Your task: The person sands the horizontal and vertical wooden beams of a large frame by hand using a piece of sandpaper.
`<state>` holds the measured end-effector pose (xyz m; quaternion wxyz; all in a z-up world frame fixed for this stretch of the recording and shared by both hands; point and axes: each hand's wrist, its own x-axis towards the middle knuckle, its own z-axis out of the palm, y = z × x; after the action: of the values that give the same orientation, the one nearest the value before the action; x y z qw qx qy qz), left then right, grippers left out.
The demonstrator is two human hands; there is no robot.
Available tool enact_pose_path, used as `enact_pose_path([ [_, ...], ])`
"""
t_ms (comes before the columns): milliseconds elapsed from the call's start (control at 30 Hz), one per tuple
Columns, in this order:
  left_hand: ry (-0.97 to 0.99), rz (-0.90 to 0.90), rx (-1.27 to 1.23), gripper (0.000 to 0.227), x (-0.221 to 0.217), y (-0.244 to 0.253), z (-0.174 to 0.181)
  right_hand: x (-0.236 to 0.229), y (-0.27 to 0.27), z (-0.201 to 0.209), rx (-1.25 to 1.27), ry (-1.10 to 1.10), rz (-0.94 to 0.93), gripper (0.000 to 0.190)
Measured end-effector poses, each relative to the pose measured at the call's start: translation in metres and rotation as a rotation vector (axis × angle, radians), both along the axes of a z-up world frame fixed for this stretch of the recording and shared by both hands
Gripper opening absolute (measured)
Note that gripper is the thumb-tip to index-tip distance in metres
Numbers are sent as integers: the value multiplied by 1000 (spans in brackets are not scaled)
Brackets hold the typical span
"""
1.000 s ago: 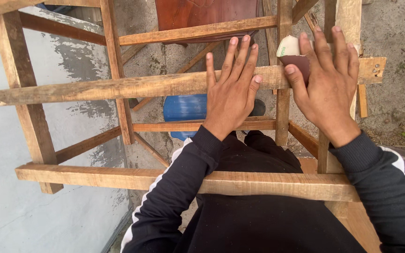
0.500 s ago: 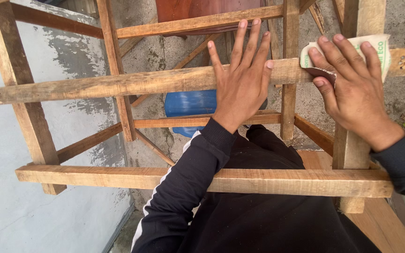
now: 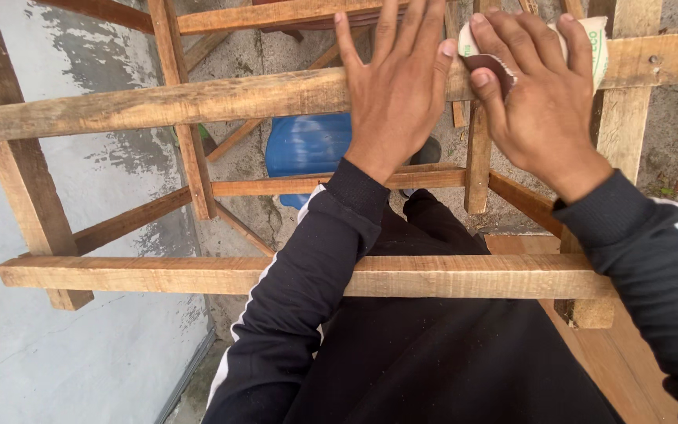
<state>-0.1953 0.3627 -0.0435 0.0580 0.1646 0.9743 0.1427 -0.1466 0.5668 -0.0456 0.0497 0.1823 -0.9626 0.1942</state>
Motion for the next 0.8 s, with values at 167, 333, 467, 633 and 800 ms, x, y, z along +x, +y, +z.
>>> enact_pose_path([
  [167, 14, 24, -31, 53, -10, -7, -12, 2, 29, 13, -122, -46, -105, 43],
  [333, 20, 28, 59, 52, -6, -8, -15, -1, -6, -18, -86, 18, -110, 43],
  [467, 19, 39, 59, 50, -6, -7, -16, 2, 17, -6, -50, 2, -102, 40],
  [633, 87, 19, 16, 49, -1, -3, -15, 1, -7, -10, -162, -2, -179, 36],
  [800, 113, 28, 41, 52, -1, -2, -11, -4, -6, 7, -152, -31, -131, 35],
])
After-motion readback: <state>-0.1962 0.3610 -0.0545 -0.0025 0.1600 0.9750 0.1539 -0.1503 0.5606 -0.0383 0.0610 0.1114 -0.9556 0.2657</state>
